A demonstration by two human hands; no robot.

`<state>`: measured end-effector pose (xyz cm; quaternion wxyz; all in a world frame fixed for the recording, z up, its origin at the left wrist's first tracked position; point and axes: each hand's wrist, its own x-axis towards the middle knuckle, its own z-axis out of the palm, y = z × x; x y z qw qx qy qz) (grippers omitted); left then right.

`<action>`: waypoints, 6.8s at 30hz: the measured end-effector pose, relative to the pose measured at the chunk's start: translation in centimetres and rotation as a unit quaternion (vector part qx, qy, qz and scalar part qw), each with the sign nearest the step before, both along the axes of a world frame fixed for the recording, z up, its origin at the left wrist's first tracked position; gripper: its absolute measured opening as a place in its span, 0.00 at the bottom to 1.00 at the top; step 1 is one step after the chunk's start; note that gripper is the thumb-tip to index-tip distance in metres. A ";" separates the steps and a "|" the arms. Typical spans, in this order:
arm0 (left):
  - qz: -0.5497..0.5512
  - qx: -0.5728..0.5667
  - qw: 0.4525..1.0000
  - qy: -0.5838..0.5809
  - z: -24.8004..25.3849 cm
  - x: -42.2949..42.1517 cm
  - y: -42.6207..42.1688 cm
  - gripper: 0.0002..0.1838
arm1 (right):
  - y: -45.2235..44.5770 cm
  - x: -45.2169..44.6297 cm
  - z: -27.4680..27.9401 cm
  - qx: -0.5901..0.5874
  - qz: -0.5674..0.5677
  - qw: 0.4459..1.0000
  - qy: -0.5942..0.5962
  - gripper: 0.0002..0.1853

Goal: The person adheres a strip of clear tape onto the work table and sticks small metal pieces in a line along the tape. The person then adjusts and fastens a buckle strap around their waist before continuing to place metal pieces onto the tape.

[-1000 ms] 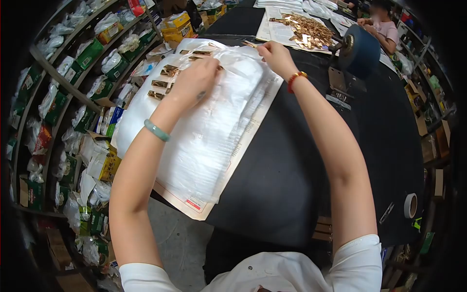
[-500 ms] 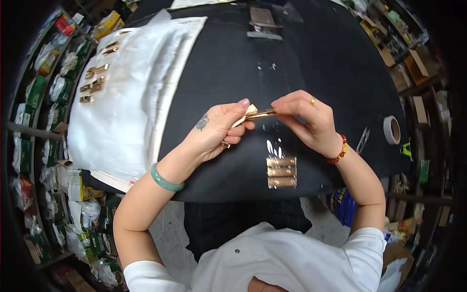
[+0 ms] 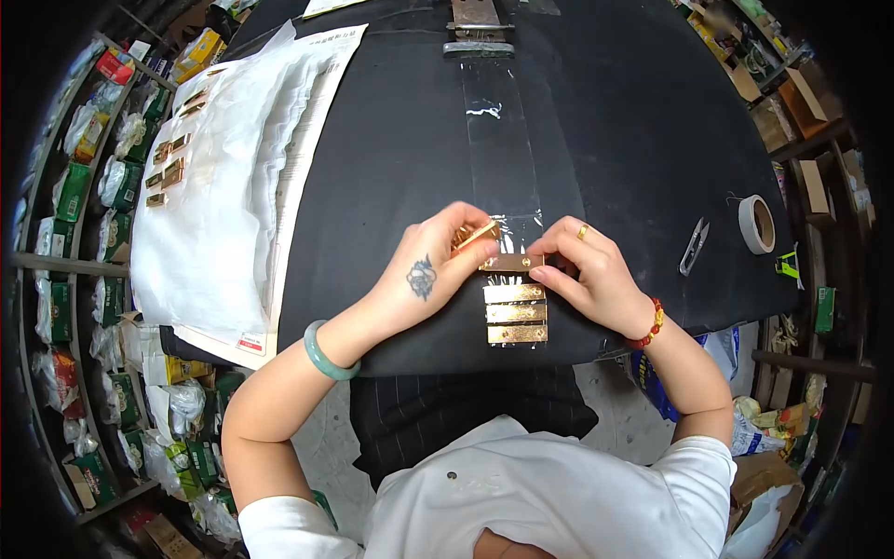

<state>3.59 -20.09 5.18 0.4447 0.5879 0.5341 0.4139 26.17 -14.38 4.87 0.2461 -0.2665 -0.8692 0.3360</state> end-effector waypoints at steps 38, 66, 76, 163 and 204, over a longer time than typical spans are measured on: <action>-0.028 -0.038 0.998 -0.037 1.1 1.1 0.2 0.09 | 0.8 -0.6 0.4 0.169 -0.002 0.984 0.051 0.14; 0.003 -0.095 0.979 -0.182 0.5 -1.9 0.2 0.16 | 1.0 0.2 -0.8 0.121 -0.008 0.991 -0.058 0.09; -0.124 -0.188 0.945 -0.236 1.9 0.1 1.3 0.18 | 2.1 -1.4 1.7 0.081 0.049 0.995 0.037 0.12; 0.221 0.267 0.711 0.612 3.7 -33.0 -3.2 0.14 | 4.7 -3.4 0.9 -0.077 -0.016 0.996 0.041 0.08; 0.199 0.057 0.937 -0.280 7.0 -15.9 -0.9 0.11 | 6.8 -20.8 7.9 0.336 0.112 0.927 0.119 0.07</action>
